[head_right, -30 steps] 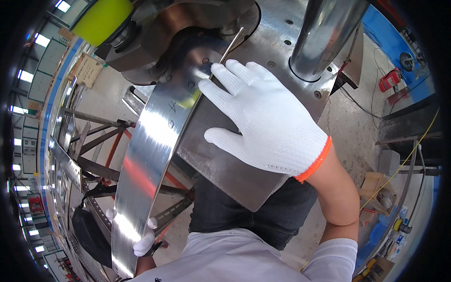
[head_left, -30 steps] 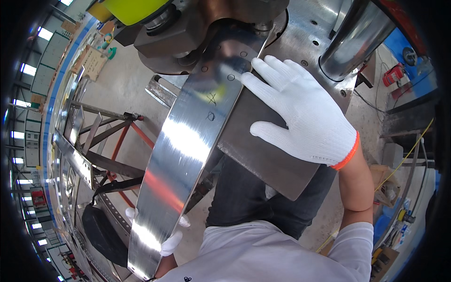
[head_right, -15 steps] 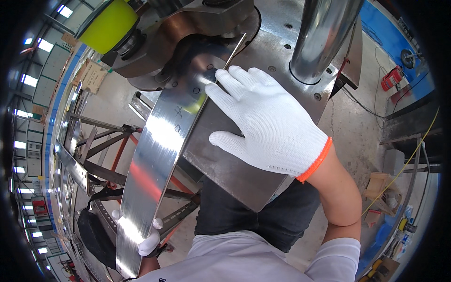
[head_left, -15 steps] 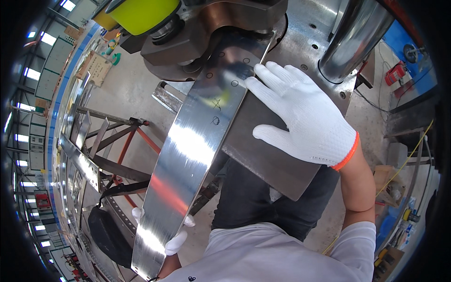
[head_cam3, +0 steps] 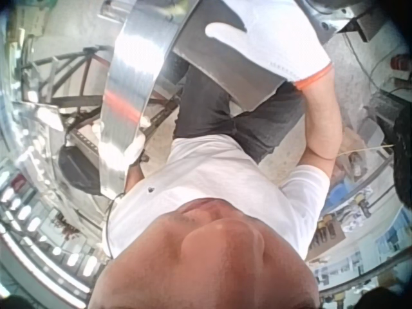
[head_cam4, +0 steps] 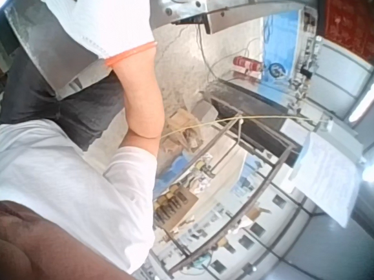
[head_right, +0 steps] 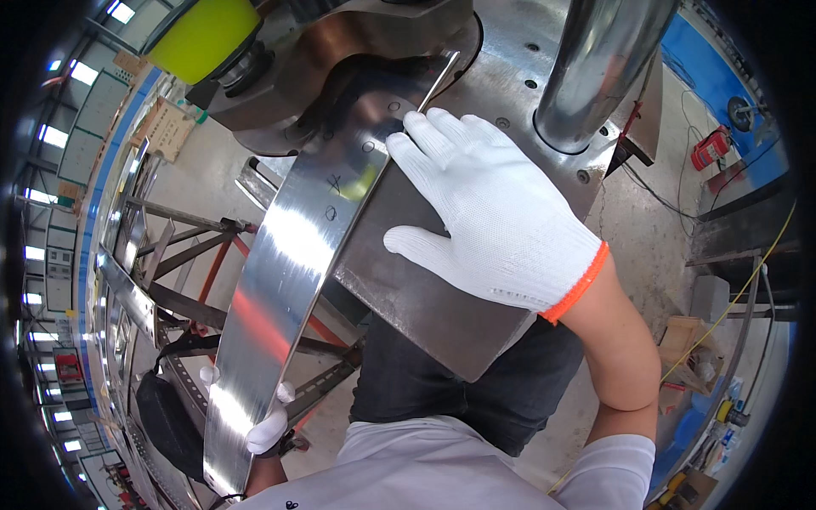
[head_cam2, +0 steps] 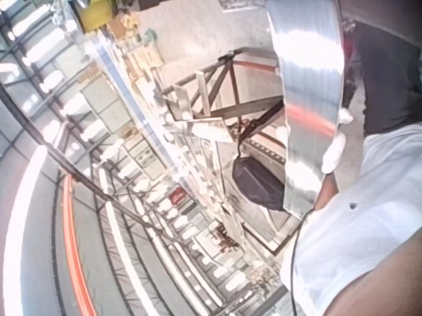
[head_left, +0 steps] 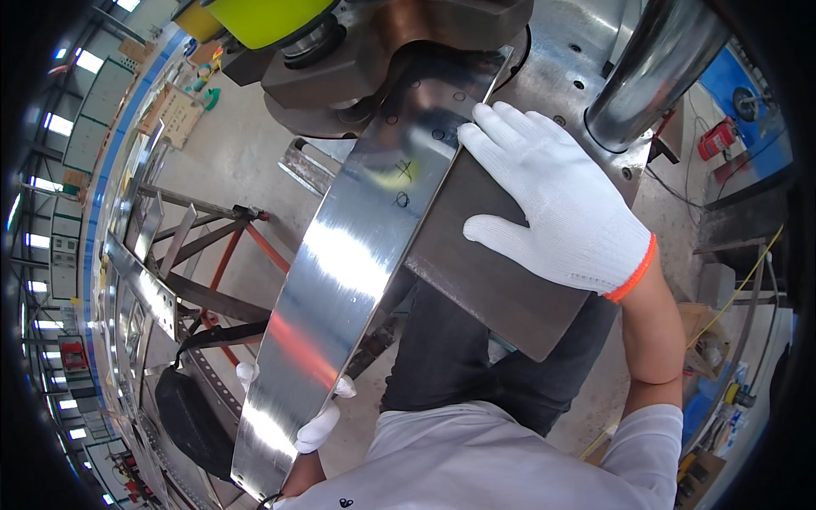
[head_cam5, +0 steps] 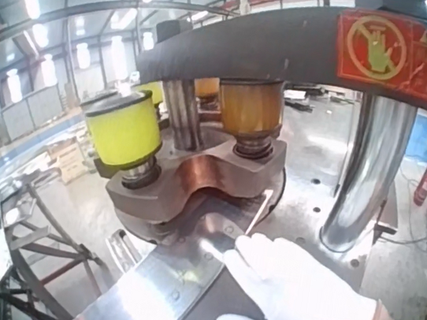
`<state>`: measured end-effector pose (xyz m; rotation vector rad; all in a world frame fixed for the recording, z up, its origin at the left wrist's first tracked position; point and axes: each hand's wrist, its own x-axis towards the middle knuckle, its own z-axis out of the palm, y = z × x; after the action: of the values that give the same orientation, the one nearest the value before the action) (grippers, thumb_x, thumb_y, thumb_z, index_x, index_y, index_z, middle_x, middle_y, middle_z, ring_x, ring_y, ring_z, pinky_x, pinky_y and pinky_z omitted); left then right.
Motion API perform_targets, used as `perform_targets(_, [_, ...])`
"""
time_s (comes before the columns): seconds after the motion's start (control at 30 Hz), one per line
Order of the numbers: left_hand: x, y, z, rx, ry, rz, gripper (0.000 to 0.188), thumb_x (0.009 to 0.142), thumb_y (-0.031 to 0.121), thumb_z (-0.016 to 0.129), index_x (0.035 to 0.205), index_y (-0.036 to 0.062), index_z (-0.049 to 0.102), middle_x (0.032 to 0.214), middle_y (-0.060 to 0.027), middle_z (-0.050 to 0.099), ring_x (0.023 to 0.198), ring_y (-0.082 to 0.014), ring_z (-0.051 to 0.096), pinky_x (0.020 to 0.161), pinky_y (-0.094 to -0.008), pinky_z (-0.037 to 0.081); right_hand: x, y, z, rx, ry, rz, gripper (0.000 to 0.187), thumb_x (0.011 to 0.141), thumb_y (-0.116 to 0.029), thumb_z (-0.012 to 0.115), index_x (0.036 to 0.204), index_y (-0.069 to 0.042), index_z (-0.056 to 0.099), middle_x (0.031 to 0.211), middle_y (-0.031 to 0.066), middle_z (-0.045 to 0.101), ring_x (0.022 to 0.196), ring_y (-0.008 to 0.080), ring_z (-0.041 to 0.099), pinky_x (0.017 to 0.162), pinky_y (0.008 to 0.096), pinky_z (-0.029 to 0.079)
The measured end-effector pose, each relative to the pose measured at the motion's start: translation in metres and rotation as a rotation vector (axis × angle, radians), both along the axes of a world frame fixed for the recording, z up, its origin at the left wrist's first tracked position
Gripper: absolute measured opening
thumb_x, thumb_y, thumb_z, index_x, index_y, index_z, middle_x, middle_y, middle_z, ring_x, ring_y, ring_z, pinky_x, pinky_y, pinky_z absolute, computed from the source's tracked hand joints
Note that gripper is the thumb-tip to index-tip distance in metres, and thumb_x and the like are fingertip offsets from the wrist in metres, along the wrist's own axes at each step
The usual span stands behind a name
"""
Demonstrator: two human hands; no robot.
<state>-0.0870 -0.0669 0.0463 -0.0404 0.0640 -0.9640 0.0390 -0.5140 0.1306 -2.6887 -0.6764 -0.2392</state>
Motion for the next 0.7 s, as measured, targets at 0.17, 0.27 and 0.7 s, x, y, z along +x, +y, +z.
perform_targets(0.17, [0.003,-0.008,0.004,0.006,0.011,0.049,0.134,0.096,0.074,0.069,0.162,-0.0254,0.008,0.101,-0.0413,0.059,0.079,-0.0386,0.063,0.064,-0.0422,0.051,0.001,-0.002,-0.009,-0.026,-0.077,0.022,0.079,0.096,-0.038,0.08,0.158,0.003,0.053,0.163,0.0291,0.053,0.155,0.048,0.047,0.132,0.0556,0.035])
perform_targets(0.27, [0.007,-0.005,-0.001,-0.013,0.024,-0.002,0.135,0.096,0.075,0.069,0.162,-0.0257,0.008,0.102,-0.0416,0.059,0.078,-0.0383,0.063,0.062,-0.0416,0.051,-0.002,-0.007,-0.012,-0.042,-0.085,-0.008,0.08,0.097,-0.04,0.079,0.159,0.004,0.052,0.164,0.0301,0.052,0.155,0.0478,0.047,0.133,0.0552,0.034])
perform_targets(0.7, [0.011,-0.013,0.006,0.045,0.055,0.007,0.142,0.089,0.083,0.069,0.162,-0.0246,0.012,0.097,-0.0382,0.06,0.072,-0.0361,0.061,0.058,-0.0396,0.048,0.007,-0.002,-0.01,-0.037,-0.069,-0.02,0.084,0.097,-0.043,0.079,0.159,0.006,0.05,0.165,0.0323,0.05,0.156,0.0492,0.045,0.133,0.0535,0.034])
